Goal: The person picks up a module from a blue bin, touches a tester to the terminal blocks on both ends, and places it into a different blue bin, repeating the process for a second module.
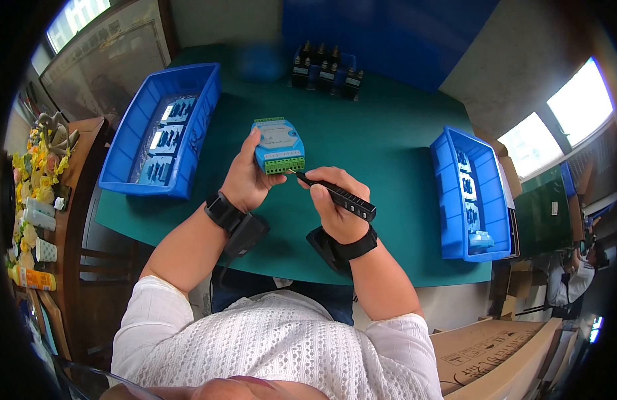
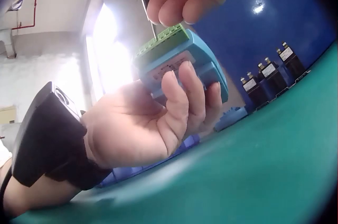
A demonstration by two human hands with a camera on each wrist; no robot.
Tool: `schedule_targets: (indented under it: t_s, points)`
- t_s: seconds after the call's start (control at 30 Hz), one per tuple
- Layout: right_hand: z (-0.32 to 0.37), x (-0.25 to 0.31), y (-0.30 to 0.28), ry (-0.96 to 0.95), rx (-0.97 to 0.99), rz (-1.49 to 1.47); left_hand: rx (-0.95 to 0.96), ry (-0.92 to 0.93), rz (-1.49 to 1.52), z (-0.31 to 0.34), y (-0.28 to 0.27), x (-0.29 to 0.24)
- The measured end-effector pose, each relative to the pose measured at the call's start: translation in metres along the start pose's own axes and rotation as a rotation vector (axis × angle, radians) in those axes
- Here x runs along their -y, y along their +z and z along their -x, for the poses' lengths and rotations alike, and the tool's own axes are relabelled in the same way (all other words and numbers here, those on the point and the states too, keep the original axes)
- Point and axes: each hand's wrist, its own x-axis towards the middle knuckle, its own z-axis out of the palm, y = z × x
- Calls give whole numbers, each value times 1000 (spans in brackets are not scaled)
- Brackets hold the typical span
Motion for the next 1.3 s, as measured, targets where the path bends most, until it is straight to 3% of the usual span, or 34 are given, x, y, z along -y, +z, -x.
schedule_targets:
  t_s: [1.3]
  points:
    - [0,-1,0,-35,30,-45,-17,65,-67,-2,-2,3]
